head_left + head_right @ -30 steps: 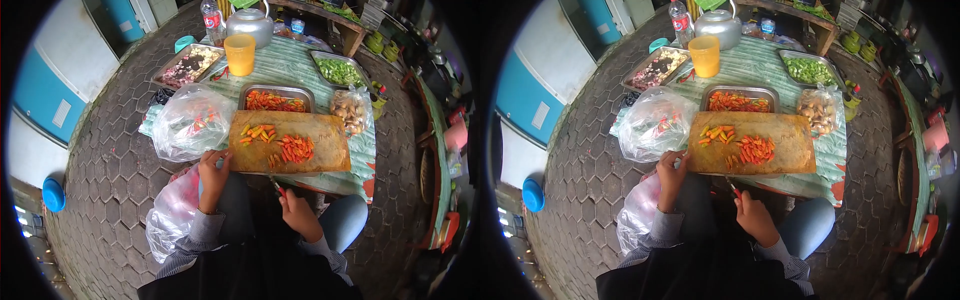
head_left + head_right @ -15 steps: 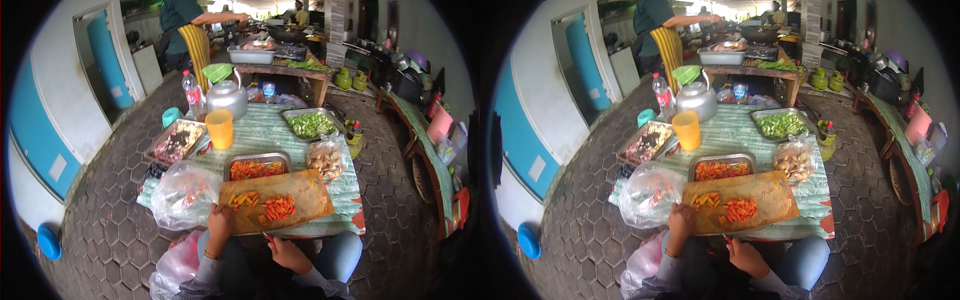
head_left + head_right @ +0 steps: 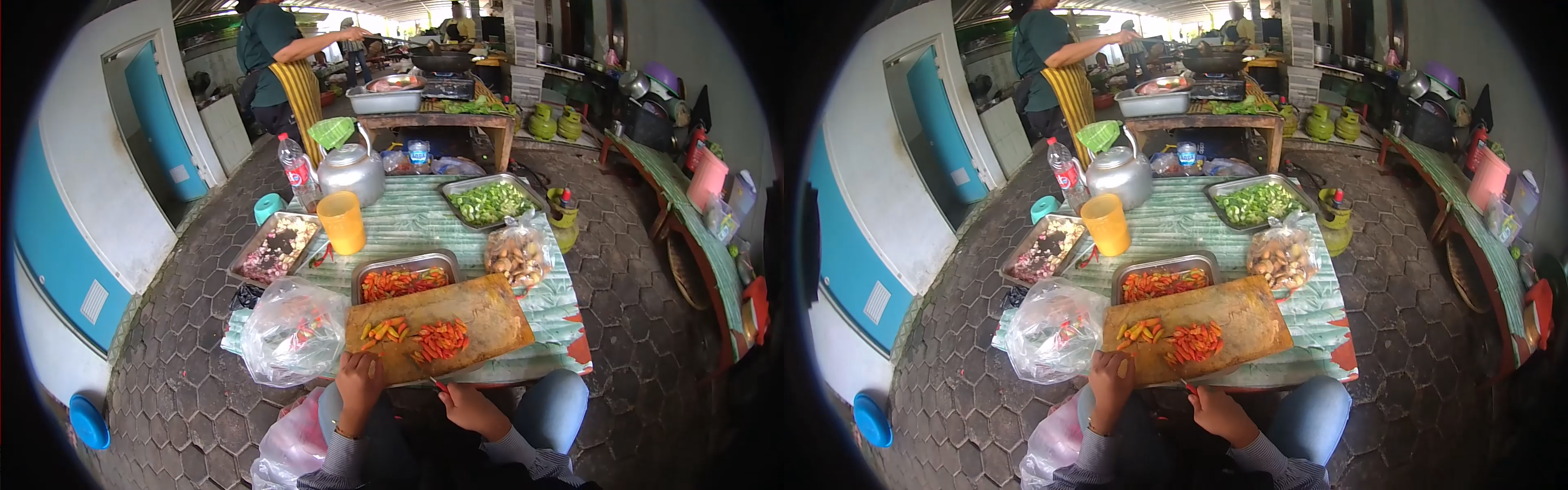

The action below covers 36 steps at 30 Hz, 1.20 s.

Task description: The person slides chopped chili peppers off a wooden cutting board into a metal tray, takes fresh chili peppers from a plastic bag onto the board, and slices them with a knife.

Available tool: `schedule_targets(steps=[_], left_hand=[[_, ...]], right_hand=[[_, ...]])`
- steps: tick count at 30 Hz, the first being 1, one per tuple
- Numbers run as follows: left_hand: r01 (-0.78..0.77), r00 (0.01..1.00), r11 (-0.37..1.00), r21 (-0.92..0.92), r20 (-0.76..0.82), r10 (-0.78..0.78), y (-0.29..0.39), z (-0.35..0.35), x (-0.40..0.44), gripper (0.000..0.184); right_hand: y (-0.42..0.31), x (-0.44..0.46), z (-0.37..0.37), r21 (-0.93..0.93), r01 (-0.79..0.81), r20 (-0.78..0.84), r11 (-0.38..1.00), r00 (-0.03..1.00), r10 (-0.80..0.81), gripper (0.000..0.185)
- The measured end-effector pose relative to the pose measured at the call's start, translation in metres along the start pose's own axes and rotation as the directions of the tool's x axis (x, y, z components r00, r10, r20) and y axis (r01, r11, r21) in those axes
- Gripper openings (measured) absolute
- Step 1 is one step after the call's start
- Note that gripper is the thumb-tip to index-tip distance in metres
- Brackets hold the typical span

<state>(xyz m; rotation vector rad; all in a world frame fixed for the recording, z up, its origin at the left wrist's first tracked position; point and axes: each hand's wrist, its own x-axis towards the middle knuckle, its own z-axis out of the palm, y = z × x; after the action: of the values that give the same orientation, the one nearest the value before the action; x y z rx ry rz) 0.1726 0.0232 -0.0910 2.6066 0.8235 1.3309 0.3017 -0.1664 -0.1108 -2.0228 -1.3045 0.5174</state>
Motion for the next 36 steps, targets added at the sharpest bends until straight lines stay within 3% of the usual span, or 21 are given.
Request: schedule_targets(steps=[2, 3, 7, 9, 18, 24, 30, 36], left_hand=[[0.054, 0.998, 0.995, -0.083, 0.027, -0.052, 0.011, 0.004, -0.01, 0.009], [0.061, 0.998, 0.994, -0.089, 0.04, -0.057, 0.017, 0.004, -0.013, 0.009], [0.115, 0.986, 0.989, -0.096, 0.13, -0.102, 0.035, 0.008, -0.016, 0.01], [0.128, 0.983, 0.986, -0.109, 0.144, -0.112, 0.038, 0.013, -0.017, 0.01], [0.078, 0.991, 0.979, -0.19, 0.123, -0.055, 0.04, 0.015, -0.021, 0.008], [0.156, 0.983, 0.952, -0.263, 0.137, -0.123, 0.036, 0.017, -0.024, 0.009], [0.203, 0.975, 0.941, -0.272, 0.15, -0.167, 0.036, 0.017, -0.023, 0.008], [0.179, 0.979, 0.939, -0.295, 0.147, -0.14, 0.033, 0.018, -0.024, 0.008]], right_hand=[[-0.002, 0.002, -0.008, 0.021, -0.003, -0.046, 1.0, 0.999, 0.004, 0.026], [-0.005, 0.003, -0.011, 0.001, -0.075, -0.013, 0.997, 0.997, 0.075, 0.026], [-0.013, 0.002, -0.014, -0.011, -0.088, 0.026, 0.996, 0.996, 0.088, 0.026], [-0.013, 0.0, -0.013, -0.052, -0.085, -0.037, 0.995, 0.996, 0.083, 0.027], [-0.013, 0.0, -0.002, -0.094, -0.06, -0.101, 0.994, 0.994, 0.051, 0.025], [-0.05, -0.009, -0.014, -0.103, -0.244, 0.034, 0.964, 0.968, 0.249, 0.02], [-0.05, -0.009, -0.007, -0.081, -0.241, 0.016, 0.967, 0.97, 0.243, 0.021], [-0.056, -0.006, -0.002, -0.192, -0.233, -0.021, 0.953, 0.972, 0.233, 0.022]])
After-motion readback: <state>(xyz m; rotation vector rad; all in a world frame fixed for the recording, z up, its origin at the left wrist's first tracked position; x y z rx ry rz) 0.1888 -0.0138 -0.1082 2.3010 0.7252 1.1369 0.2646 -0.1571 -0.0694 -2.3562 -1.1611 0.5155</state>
